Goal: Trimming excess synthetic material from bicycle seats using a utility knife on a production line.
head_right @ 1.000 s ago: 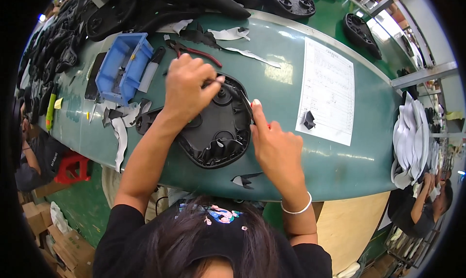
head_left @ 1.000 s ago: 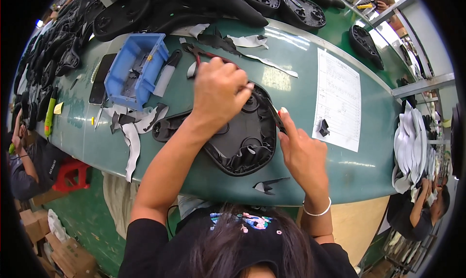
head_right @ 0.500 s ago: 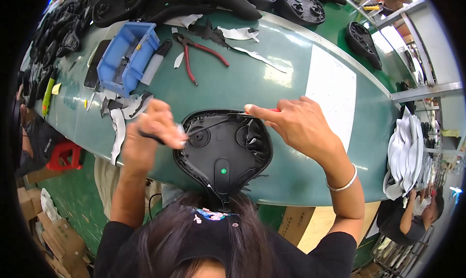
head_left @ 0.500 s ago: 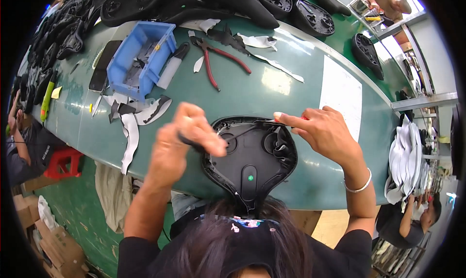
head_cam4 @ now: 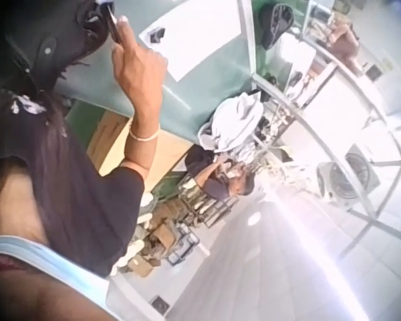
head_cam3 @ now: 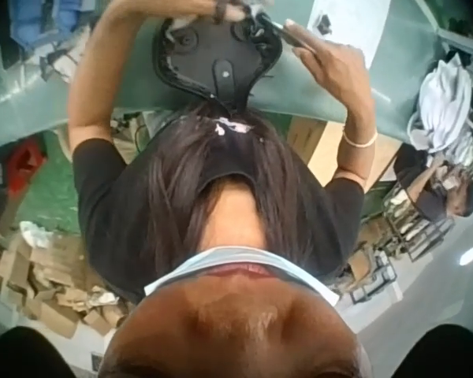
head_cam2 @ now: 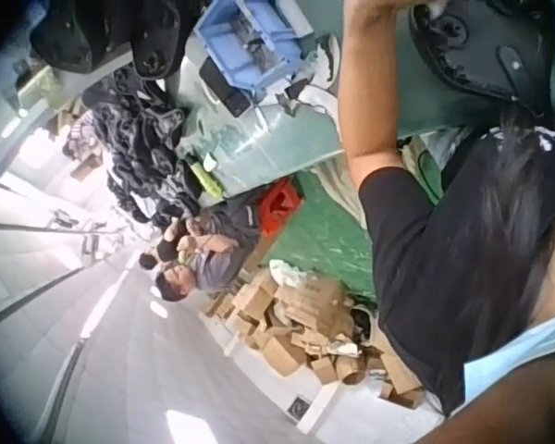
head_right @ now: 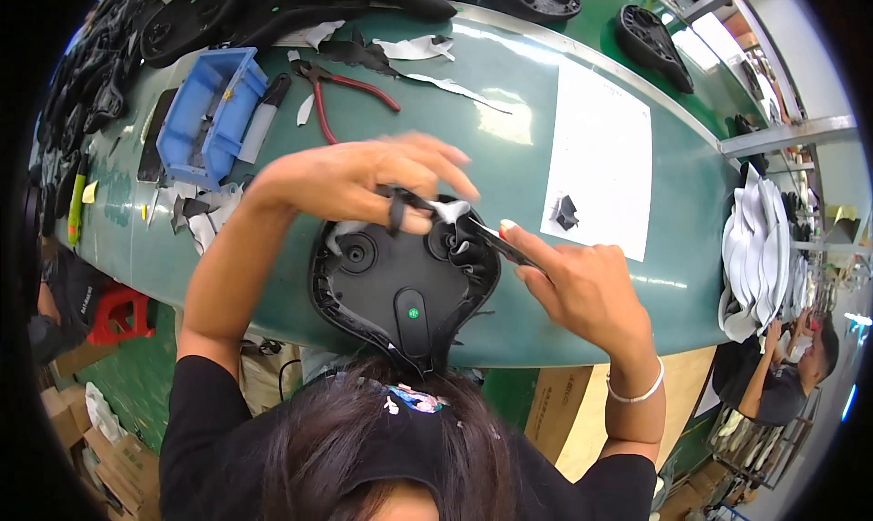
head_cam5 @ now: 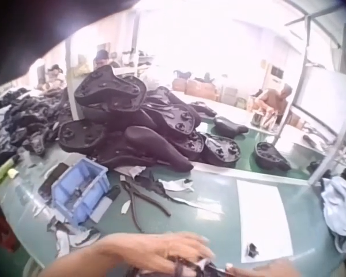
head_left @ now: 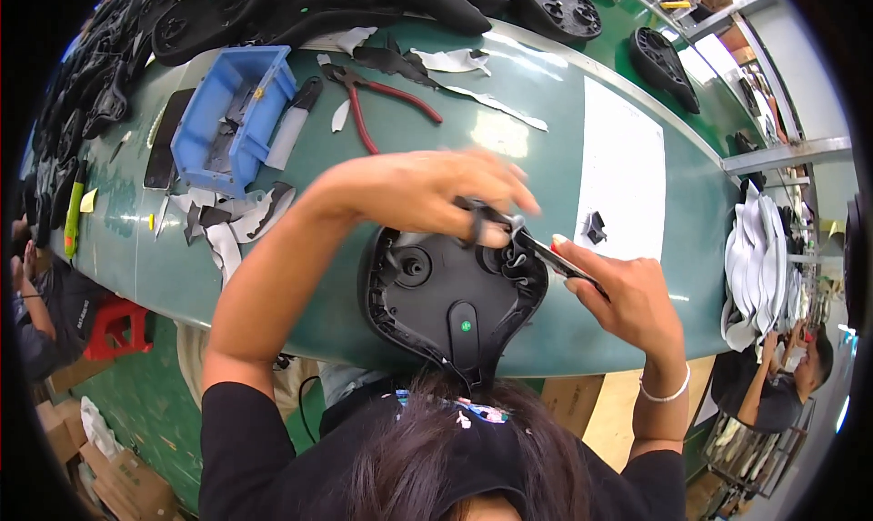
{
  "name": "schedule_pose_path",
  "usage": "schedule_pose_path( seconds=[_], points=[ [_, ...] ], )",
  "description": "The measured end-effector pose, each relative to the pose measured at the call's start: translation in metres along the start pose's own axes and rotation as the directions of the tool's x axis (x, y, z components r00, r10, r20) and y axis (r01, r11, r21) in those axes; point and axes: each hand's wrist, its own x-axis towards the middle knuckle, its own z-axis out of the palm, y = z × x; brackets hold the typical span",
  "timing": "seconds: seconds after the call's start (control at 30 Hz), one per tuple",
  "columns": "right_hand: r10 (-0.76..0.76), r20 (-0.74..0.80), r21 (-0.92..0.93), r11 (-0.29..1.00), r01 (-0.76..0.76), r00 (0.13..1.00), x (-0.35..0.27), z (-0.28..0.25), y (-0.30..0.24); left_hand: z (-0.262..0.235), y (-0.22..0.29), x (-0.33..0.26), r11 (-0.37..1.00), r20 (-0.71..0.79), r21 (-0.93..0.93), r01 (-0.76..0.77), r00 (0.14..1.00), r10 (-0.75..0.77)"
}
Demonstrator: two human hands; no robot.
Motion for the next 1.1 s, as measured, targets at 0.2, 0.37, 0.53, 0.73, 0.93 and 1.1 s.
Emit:
schedule_pose_path(
  seconds=[0.2, 0.37, 0.53, 0.73, 0.93, 1.1],
  points=[
    [0.161, -0.152, 0.021, 0.987, -0.16, 0.975, -0.058, 0.05, -0.02, -0.001, 0.037, 0.05, 0.803, -0.753, -0.591, -0.079, 0.411, -0.513],
    [0.568, 0.27, 0.809, 0.305, -0.503, 0.778, -0.095, 0.065, -0.075, -0.01, 0.061, 0.026, 0.948, -0.942, -0.057, -0.312, -0.297, -0.154],
    [0.563, 0.161, 0.899, 0.255, -0.355, 0.811, -0.103, 0.079, -0.085, -0.001, 0.064, -0.003, 0.904, -0.717, 0.237, 0.356, -0.564, 0.41],
    [0.711, -0.057, 0.94, 0.274, -0.202, 0.7, -0.092, 0.082, -0.065, 0.003, 0.026, 0.005, 0.858, -0.727, 0.363, 0.364, -0.465, 0.505],
    [0.293, -0.667, 0.358, 0.932, -0.05, 0.685, 0.015, 0.055, -0.022, 0.018, 0.022, 0.014, 0.996, -0.939, 0.075, -0.048, -0.341, 0.055],
    [0.299, -0.295, 0.124, 0.954, -0.274, 0.907, 0.022, 0.053, -0.033, -0.03, 0.064, -0.015, 0.978, -0.867, 0.204, -0.039, -0.471, 0.162]
  ],
)
